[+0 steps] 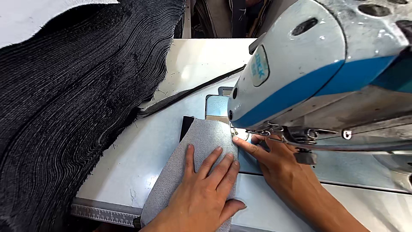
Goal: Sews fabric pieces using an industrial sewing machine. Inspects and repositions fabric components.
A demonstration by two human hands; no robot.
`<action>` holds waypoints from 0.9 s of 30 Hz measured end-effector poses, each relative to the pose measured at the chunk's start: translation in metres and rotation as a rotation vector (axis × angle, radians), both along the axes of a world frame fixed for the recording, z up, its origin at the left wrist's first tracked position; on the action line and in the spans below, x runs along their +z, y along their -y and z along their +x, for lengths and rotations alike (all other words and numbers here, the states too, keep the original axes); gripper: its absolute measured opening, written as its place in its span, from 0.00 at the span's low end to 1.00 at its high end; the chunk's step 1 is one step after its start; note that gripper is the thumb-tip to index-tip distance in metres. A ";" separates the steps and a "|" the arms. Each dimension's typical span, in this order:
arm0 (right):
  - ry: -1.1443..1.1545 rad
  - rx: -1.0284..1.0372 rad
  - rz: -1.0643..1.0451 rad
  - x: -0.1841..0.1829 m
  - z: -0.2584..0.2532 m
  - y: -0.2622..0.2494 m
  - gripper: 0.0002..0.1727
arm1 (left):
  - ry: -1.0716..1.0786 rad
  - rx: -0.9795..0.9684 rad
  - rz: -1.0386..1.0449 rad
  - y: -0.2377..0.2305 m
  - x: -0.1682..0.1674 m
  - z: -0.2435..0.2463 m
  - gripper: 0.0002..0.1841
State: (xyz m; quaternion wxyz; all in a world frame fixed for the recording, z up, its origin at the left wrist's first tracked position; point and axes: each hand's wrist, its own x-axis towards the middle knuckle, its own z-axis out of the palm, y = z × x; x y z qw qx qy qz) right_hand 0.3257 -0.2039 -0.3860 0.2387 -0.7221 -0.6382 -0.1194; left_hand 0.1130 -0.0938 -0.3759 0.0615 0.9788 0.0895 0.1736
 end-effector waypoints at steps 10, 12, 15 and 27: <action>-0.069 -0.093 0.156 0.013 0.017 0.014 0.18 | -0.050 -0.022 -0.034 -0.035 0.008 0.027 0.31; -0.073 -0.105 0.170 0.013 0.018 0.015 0.18 | -0.054 -0.022 -0.037 -0.043 0.009 0.033 0.31; -0.078 -0.096 0.176 0.014 0.019 0.015 0.17 | -0.048 -0.023 -0.020 -0.049 0.011 0.038 0.32; -0.087 -0.099 0.151 0.012 0.021 0.012 0.19 | -0.026 0.002 -0.020 -0.047 0.010 0.039 0.33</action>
